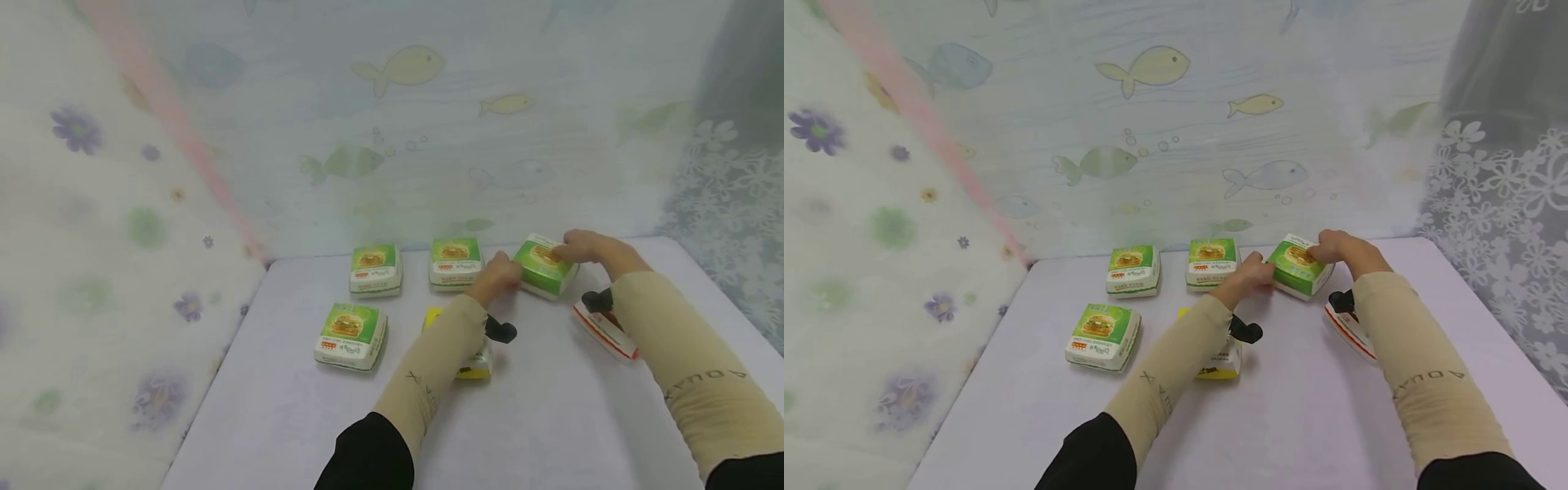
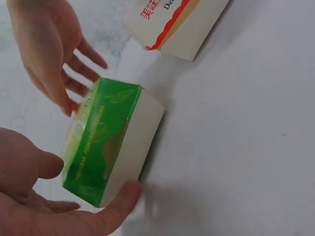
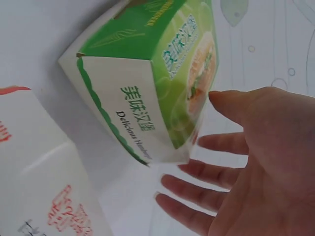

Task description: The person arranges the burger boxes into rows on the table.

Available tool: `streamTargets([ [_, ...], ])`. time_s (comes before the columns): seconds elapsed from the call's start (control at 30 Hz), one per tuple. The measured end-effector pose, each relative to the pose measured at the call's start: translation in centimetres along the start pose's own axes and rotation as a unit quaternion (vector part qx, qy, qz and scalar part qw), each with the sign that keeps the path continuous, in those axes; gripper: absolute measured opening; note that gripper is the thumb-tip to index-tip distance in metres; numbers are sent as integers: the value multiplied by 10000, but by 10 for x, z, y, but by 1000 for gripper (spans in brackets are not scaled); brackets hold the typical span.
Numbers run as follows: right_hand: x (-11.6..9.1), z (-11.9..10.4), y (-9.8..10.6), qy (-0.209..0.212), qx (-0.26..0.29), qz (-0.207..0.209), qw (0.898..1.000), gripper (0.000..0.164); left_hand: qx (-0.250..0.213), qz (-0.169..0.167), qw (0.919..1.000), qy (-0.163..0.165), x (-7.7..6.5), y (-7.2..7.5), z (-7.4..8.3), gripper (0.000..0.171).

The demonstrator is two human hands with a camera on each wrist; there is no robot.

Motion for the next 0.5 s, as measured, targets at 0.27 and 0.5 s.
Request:
streamTargets([
  [0.27, 11, 1, 1, 74, 90, 197, 9997, 75, -533, -483, 9972, 201, -23, 2, -3, 74],
  [0.5, 9, 1, -3, 145, 62, 87, 9998, 68, -1473, -1128, 9818, 415, -39, -6, 2, 80],
])
Point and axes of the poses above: each hand's wrist, its own x-axis towards the middle knuckle, its own y-axis out of the back of the hand, z = x × y, the point moved 8 cm from there along x, towards the middle knuckle, and after that the axes turned 15 degrees about z, right-handed, at the moved point
